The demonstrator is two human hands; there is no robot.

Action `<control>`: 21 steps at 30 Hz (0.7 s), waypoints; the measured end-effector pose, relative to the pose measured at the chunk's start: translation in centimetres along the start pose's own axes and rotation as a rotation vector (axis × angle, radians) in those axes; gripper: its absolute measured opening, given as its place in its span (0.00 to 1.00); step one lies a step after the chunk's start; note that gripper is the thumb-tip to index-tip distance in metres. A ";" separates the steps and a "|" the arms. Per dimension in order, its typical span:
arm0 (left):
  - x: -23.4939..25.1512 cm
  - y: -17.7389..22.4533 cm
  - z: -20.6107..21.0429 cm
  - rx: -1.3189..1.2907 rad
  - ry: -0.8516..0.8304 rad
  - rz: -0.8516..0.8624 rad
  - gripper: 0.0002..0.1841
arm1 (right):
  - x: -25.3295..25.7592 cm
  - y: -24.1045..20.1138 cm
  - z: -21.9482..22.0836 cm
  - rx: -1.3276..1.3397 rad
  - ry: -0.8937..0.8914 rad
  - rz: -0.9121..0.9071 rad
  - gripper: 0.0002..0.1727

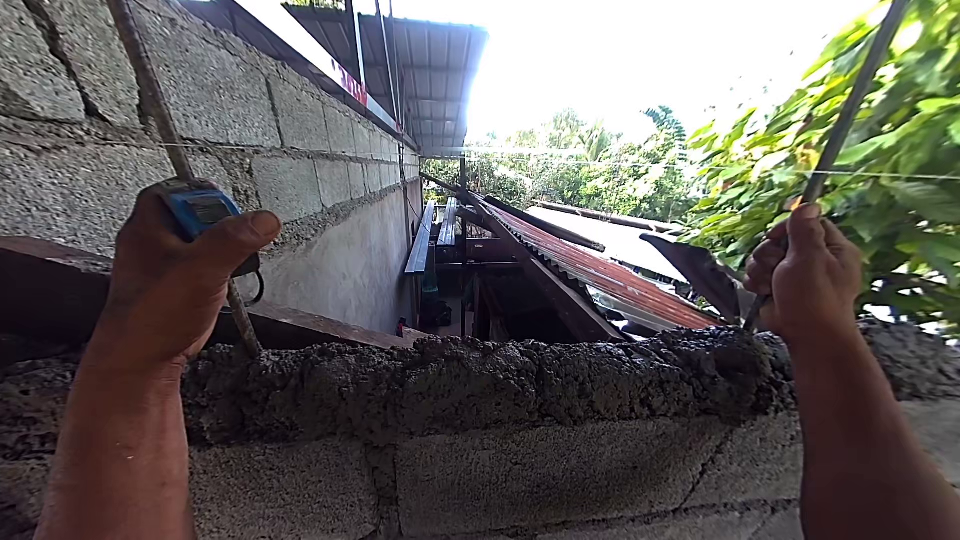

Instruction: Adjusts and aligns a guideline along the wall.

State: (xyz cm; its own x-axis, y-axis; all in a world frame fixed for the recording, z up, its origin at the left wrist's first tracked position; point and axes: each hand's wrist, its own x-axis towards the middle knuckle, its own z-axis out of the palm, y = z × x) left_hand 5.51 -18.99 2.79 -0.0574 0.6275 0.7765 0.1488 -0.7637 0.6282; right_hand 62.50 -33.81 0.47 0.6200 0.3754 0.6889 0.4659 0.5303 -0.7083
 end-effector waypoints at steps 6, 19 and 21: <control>0.1 -0.1 0.0 -0.006 -0.007 0.011 0.40 | 0.1 0.1 0.0 0.024 -0.004 0.014 0.22; -0.1 0.2 0.1 -0.006 0.006 0.003 0.40 | 0.0 0.0 0.0 0.025 -0.009 0.006 0.21; -0.1 0.2 0.1 -0.007 0.004 0.002 0.40 | 0.1 0.0 0.0 0.025 -0.006 0.009 0.21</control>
State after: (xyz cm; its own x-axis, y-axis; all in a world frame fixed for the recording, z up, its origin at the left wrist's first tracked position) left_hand 5.67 -19.15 2.84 -0.0615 0.6250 0.7782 0.1425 -0.7662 0.6266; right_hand 62.60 -33.79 0.49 0.6201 0.3845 0.6838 0.4444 0.5461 -0.7101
